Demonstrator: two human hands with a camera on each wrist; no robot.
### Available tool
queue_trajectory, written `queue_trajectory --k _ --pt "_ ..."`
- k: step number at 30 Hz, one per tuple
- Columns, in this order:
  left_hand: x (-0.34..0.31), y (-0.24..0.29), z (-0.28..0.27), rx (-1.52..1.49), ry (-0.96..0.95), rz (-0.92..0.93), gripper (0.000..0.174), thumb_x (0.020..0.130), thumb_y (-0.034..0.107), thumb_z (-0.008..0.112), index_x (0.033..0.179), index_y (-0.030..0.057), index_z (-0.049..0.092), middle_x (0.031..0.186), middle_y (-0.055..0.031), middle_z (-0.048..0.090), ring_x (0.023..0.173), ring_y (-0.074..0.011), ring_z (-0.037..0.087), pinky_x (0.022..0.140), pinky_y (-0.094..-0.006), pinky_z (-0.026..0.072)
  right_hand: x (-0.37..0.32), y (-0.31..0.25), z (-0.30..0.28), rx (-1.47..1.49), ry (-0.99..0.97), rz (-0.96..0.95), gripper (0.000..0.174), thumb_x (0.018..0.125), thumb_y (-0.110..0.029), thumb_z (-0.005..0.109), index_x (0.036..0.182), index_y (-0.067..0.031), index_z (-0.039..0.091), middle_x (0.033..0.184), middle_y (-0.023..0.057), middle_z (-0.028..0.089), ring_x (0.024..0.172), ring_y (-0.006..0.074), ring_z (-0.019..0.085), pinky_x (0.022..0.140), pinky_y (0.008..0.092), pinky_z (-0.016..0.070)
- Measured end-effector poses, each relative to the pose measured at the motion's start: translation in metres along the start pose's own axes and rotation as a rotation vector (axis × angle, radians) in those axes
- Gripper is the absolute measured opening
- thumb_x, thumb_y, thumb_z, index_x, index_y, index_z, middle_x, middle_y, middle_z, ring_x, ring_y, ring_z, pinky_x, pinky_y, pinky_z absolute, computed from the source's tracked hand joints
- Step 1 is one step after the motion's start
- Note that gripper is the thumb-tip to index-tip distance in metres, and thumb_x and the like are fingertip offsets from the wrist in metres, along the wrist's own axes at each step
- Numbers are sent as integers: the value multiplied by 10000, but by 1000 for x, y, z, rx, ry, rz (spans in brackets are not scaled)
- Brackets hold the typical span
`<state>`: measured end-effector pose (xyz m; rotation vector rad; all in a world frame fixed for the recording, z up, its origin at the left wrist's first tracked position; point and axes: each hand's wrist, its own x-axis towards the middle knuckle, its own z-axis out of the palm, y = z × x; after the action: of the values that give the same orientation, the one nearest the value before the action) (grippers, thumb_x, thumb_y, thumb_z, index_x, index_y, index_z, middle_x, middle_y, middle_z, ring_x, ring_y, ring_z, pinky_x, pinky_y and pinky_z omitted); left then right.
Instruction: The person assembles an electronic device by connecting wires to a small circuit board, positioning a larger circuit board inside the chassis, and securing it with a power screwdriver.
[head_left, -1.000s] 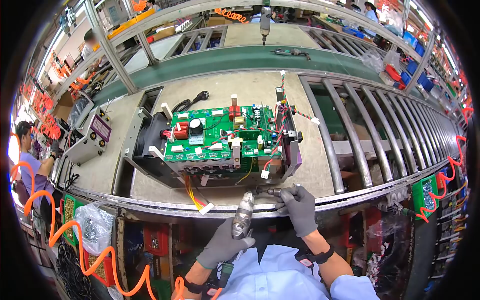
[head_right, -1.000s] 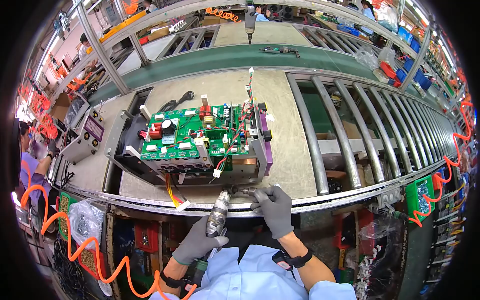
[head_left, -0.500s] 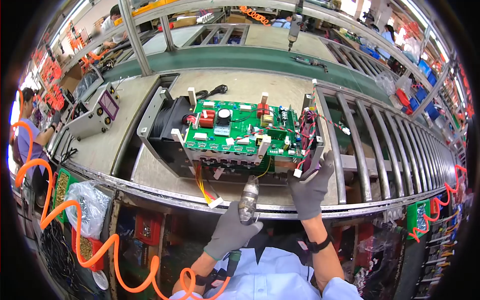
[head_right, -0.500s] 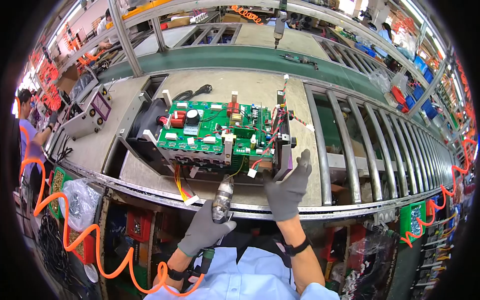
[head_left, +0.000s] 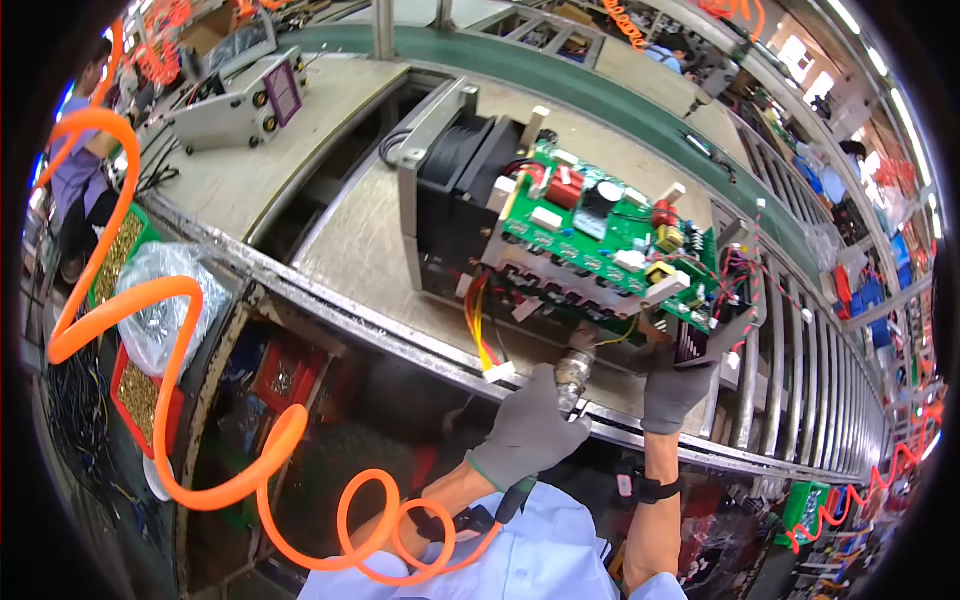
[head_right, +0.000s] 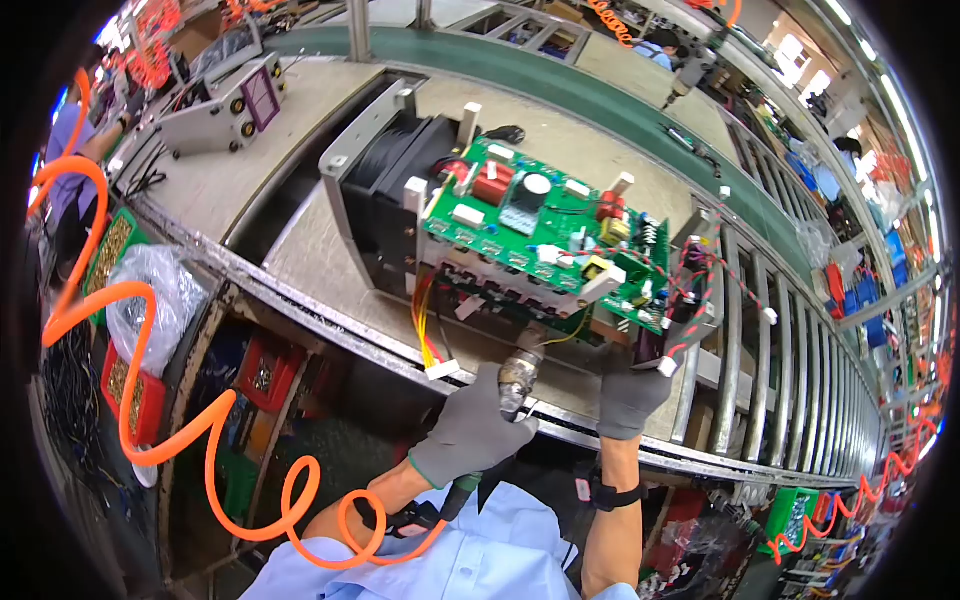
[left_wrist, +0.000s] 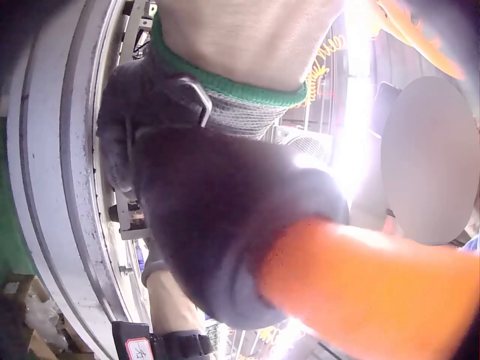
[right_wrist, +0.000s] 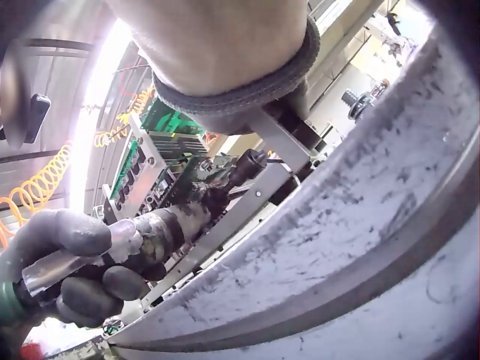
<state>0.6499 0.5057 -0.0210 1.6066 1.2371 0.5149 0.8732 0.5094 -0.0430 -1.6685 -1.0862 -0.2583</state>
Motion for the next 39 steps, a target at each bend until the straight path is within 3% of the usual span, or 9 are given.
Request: queue_trajectory --k 1,4,9,12,14,17,20,32,39 --pt "1 -1 2 7 15 14 571 763 314 771 1116 -5 454 856 -228 645 835 -449 674 744 -509 533 1 -1 -1 26 -49 67 595 761 -148 836 1270 -7 563 1085 152 681 933 300 693 812 387 540" --pt "0 0 0 -13 -2 0 556 762 298 764 1098 -16 450 832 -224 635 817 -448 674 729 -512 533 1 4 -1 -142 -7 -92 448 830 -74 755 1233 30 589 1061 152 726 873 234 714 758 357 557" --pt "4 -6 6 -16 9 35 554 761 264 754 1101 -34 434 847 -245 636 800 -470 667 719 -531 534 1 27 9 111 9 -94 318 845 56 667 1153 55 588 886 119 736 617 142 687 569 281 557" --pt "5 -8 9 -2 -1 33 554 760 259 754 1101 -33 430 859 -255 638 808 -481 665 726 -542 537 2 23 7 88 17 -29 407 805 -3 731 1179 52 580 949 131 714 732 180 688 656 318 555" --pt "6 -6 9 7 -21 13 557 758 260 756 1100 -33 429 873 -265 639 821 -486 665 732 -548 538 2 22 4 26 19 40 547 737 -98 827 1201 45 576 1034 164 692 900 255 690 790 379 543" --pt "6 -8 11 2 -26 35 569 759 263 763 1105 -33 422 876 -272 639 829 -487 666 732 -552 537 -1 4 4 118 27 145 559 724 -103 835 1199 45 579 1038 168 691 890 271 684 792 385 539" --pt "5 -5 9 9 -62 8 574 764 263 764 1108 -36 416 874 -270 639 820 -489 667 728 -551 540 0 18 4 -40 65 -46 546 726 -88 833 1194 40 582 1047 167 694 902 268 682 802 385 537" --pt "11 4 14 75 -76 9 576 765 250 756 1091 -65 399 829 -293 655 809 -486 687 736 -538 563 -1 21 6 110 38 86 582 733 -75 860 1220 34 561 1087 137 685 906 200 648 829 333 528" --pt "3 5 31 43 2 29 555 772 220 729 1086 -75 379 768 -276 647 751 -482 682 706 -545 558 -1 14 8 -20 100 -58 600 736 -86 845 1249 35 560 1093 137 674 920 227 650 842 352 526"
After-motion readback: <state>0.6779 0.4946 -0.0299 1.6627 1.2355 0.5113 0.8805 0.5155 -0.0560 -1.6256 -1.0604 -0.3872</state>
